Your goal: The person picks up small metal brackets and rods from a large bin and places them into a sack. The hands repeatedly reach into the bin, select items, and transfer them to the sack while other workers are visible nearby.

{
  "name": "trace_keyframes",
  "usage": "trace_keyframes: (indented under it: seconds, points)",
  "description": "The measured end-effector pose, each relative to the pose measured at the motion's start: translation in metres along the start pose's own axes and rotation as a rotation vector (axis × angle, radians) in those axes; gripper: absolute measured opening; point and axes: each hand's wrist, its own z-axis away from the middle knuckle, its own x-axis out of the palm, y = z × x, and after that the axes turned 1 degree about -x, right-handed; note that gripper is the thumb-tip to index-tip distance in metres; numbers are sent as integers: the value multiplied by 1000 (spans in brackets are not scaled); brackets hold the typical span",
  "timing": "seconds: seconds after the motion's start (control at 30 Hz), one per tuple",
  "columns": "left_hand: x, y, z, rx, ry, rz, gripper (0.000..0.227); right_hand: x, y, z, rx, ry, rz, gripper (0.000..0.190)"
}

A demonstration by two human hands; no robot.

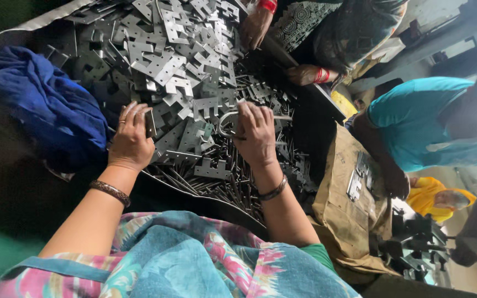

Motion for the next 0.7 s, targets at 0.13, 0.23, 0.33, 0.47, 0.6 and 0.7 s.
trace_keyframes:
  seconds: [0.13,0.23,0.33,0.47,0.6,0.7]
  points:
    - [-1,1,3,6,11,-28,59,14,-5,41,189,-499,-57,42]
    - [-1,-1,2,0,-5,-25,59,26,-11,82,320,-726,-93,37]
    - [0,2,2,20,-11,-59,59,25,-10,109,436,-687,-171,34]
    - [-3,-2,1,22,-13,-46,60,18,4,123,407,-528,-41,37]
    - [2,-6,5,48,-27,-31,62,-8,37,144,448,-249,146,39]
    - [-1,-14,7,62,-25,-36,51,-14,55,157,528,-237,239,46]
